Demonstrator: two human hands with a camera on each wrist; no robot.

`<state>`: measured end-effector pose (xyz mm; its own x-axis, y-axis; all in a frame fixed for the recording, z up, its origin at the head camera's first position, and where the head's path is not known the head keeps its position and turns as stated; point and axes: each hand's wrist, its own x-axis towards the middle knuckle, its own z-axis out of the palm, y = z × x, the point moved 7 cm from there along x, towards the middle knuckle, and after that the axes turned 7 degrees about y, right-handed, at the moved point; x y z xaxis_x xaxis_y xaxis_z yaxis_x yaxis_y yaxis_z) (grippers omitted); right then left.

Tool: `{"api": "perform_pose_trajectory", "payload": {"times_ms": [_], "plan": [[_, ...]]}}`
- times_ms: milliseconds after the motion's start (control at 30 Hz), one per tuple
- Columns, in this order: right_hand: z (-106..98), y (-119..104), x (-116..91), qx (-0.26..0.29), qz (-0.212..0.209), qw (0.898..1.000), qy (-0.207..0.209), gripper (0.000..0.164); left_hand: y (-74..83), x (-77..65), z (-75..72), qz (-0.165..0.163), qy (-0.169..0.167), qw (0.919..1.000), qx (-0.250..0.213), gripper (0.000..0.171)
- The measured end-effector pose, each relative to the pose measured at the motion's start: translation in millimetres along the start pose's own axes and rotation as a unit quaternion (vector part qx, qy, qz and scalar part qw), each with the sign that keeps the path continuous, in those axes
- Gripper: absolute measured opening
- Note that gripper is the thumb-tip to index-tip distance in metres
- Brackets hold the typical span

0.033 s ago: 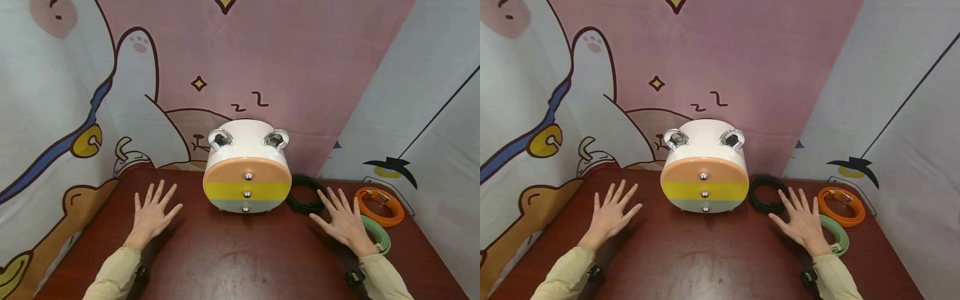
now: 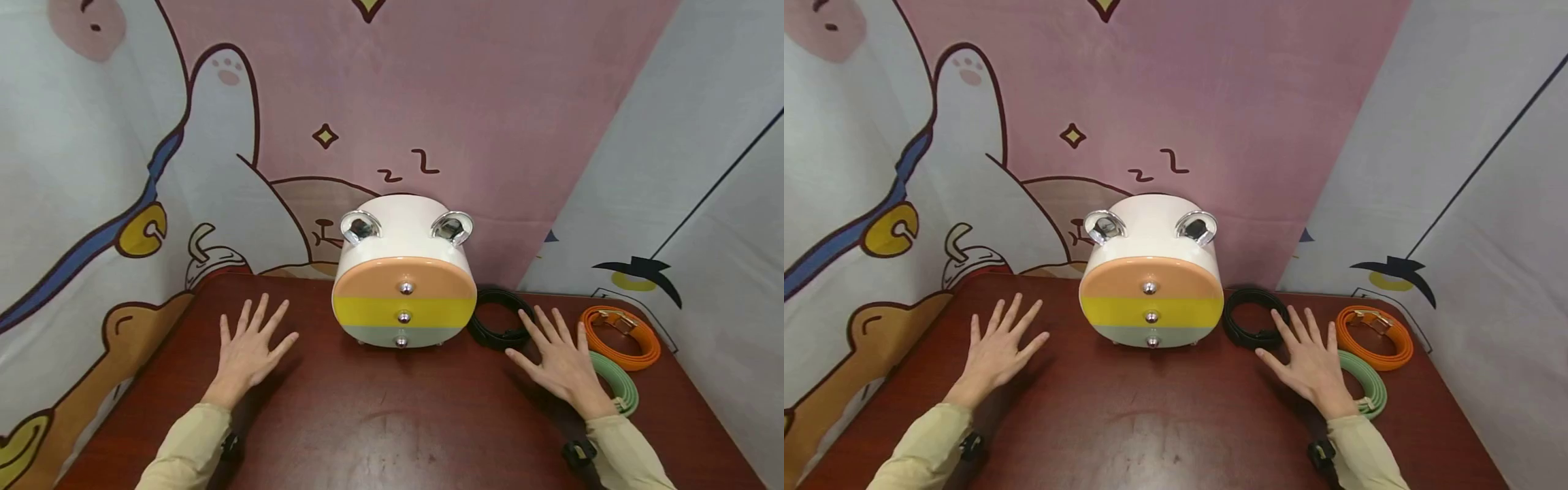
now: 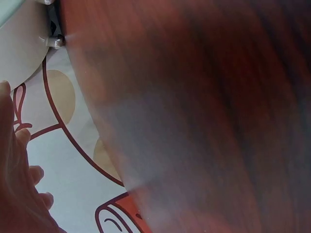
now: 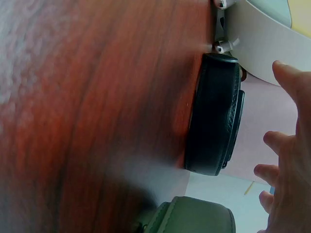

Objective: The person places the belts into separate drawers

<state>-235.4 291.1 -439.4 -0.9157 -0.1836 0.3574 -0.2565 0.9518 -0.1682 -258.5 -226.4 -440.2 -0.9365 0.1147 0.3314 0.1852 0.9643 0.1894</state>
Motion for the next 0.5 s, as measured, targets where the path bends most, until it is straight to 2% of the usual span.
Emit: {"api": "perform_pose_trajectory", "payload": {"times_ms": [233, 500], "plan": [[0.6, -3.7, -0.5, 0.0, 0.006, 1.0, -0.011, 0.084, -0.9, 0.8, -1.3, -0.003, 0.0, 1.0, -0.005, 0.073], [6.4, -10.3, -5.9, 0.001, 0.0, 1.0, -0.009, 0.086, -0.2, -2.3, 4.9, 0.0, -0.008, 1.0, -0.005, 0.074]]}}
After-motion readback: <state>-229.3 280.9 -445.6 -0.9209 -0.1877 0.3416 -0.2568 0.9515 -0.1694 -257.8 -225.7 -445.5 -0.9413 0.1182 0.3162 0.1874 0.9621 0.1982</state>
